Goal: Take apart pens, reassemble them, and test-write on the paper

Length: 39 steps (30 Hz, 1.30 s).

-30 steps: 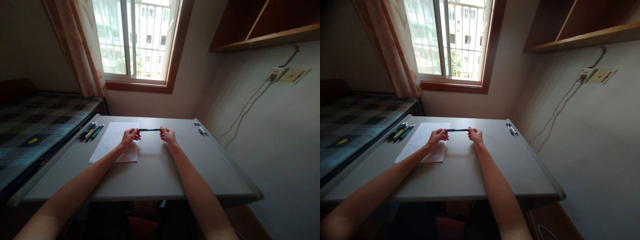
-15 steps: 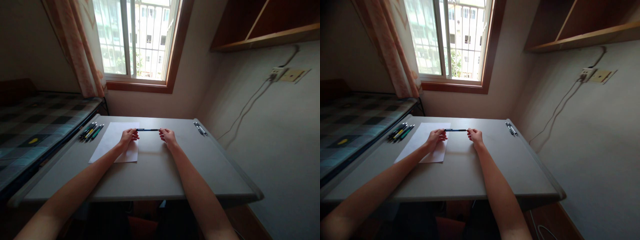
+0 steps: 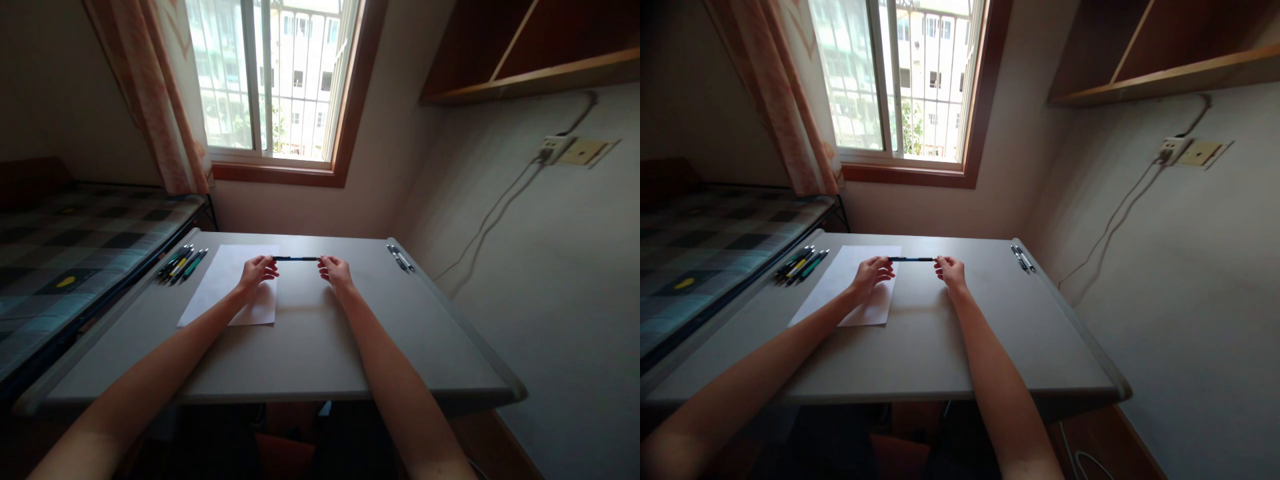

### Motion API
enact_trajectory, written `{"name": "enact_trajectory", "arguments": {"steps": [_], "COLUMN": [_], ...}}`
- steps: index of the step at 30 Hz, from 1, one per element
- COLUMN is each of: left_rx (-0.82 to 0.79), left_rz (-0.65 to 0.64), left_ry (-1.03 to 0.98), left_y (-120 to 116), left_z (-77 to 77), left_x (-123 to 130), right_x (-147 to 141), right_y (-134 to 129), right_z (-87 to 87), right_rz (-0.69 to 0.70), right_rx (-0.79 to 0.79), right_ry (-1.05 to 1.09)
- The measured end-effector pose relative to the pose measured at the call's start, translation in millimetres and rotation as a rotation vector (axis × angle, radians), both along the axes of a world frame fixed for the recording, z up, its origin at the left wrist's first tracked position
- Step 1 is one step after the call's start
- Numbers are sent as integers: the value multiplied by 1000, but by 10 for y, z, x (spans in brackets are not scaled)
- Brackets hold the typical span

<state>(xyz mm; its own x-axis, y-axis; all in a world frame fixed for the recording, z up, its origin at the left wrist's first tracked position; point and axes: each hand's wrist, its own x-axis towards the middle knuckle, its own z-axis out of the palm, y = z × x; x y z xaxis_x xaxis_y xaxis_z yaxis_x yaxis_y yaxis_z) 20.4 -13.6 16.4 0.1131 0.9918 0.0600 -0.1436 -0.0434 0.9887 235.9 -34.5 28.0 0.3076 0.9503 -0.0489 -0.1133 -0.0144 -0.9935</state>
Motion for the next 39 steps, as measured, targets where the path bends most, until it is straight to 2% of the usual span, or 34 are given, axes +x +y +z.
{"name": "enact_trajectory", "arguments": {"steps": [8,15,21,29,34,39], "left_rx": [15,35,49,-53,-33,24], "left_rz": [0,-70,15,92,101,49], "left_ry": [1,39,-11,-69,-35,26], "left_y": [-7,-37,-10,50,45,10], "left_z": [8,29,-6,-40,-30,-19], "left_x": [14,44,45,0,8,45], "right_x": [9,7,23,43,32,36], "right_y": [12,11,13,20,24,22], "right_z": [-16,-2,-4,-18,-23,-24], "right_rz": [-2,4,-9,-44,-24,3], "right_rx": [5,-5,-16,-44,-33,-30], "right_ry": [14,17,7,8,1,-32]}}
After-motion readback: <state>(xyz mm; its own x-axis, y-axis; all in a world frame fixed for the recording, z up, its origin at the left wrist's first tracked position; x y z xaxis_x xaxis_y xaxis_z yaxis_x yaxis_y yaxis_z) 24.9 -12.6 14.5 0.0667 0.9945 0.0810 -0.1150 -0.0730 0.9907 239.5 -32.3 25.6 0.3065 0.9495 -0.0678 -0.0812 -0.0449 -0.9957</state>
